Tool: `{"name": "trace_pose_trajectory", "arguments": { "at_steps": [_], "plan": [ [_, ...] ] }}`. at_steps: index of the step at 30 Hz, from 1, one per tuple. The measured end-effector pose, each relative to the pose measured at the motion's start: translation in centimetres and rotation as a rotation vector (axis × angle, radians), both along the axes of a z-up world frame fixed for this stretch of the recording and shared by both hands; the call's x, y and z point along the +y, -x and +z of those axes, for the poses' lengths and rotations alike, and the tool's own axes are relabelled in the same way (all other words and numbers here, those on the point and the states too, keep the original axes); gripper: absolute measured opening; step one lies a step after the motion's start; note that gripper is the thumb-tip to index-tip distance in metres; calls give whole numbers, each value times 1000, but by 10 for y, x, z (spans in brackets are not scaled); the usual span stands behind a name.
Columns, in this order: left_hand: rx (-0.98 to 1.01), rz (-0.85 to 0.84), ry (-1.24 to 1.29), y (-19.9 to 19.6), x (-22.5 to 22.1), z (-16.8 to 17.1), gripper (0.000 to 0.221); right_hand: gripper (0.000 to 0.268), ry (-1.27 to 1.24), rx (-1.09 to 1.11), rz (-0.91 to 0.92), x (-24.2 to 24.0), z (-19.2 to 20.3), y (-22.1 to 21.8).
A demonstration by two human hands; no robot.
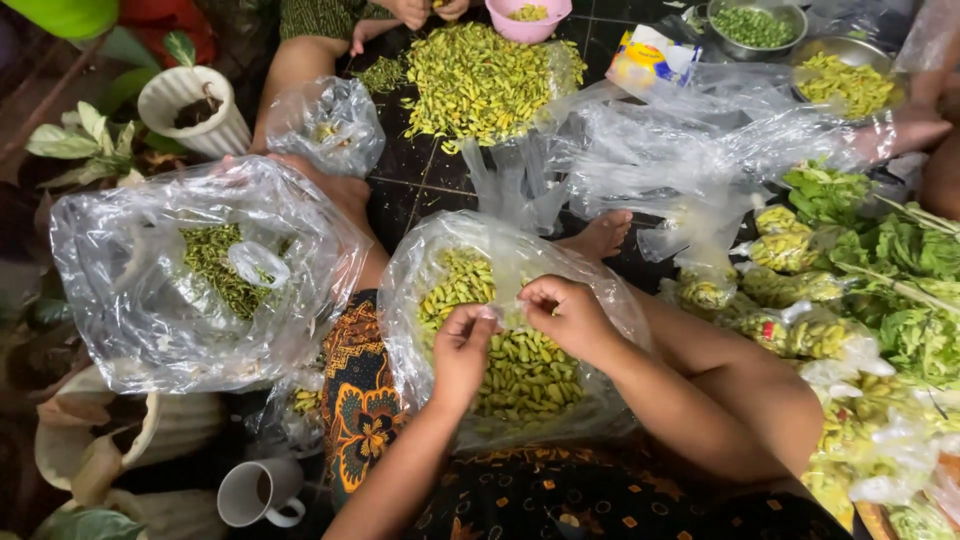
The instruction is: The person puts green buds or flowers into small plastic bags by hand and seals the bags.
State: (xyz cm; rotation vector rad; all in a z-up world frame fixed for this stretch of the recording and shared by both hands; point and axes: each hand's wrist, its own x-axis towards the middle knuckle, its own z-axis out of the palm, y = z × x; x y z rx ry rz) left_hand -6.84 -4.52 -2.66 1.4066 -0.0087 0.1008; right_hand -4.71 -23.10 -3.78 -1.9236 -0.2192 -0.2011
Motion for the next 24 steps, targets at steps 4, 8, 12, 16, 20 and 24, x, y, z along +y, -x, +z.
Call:
{"name": "trace_pose_trajectory", "arguments": {
  "at_steps": [4,8,12,16,20,24],
  "plan": [
    [147,-149,365,15,3,-16,5,21,352,-130,-118,2,20,1],
    [16,-312,35,22,8,-27,18,15,-62,131,-4,11,-7,1],
    [52,-114,-91,11,18,-35,4,16,-443,400,209,16,-32,1],
    [344,-1,273,13,13,11,12,14,-363,322,511,14,-1,6],
    [391,-90,355,14,12,16,10,10,-252,217,431,14,-10,-1],
    [101,-289,-222,17,19,-4,16,12,-597,362,137,18,-28,-2]
  ]
}}
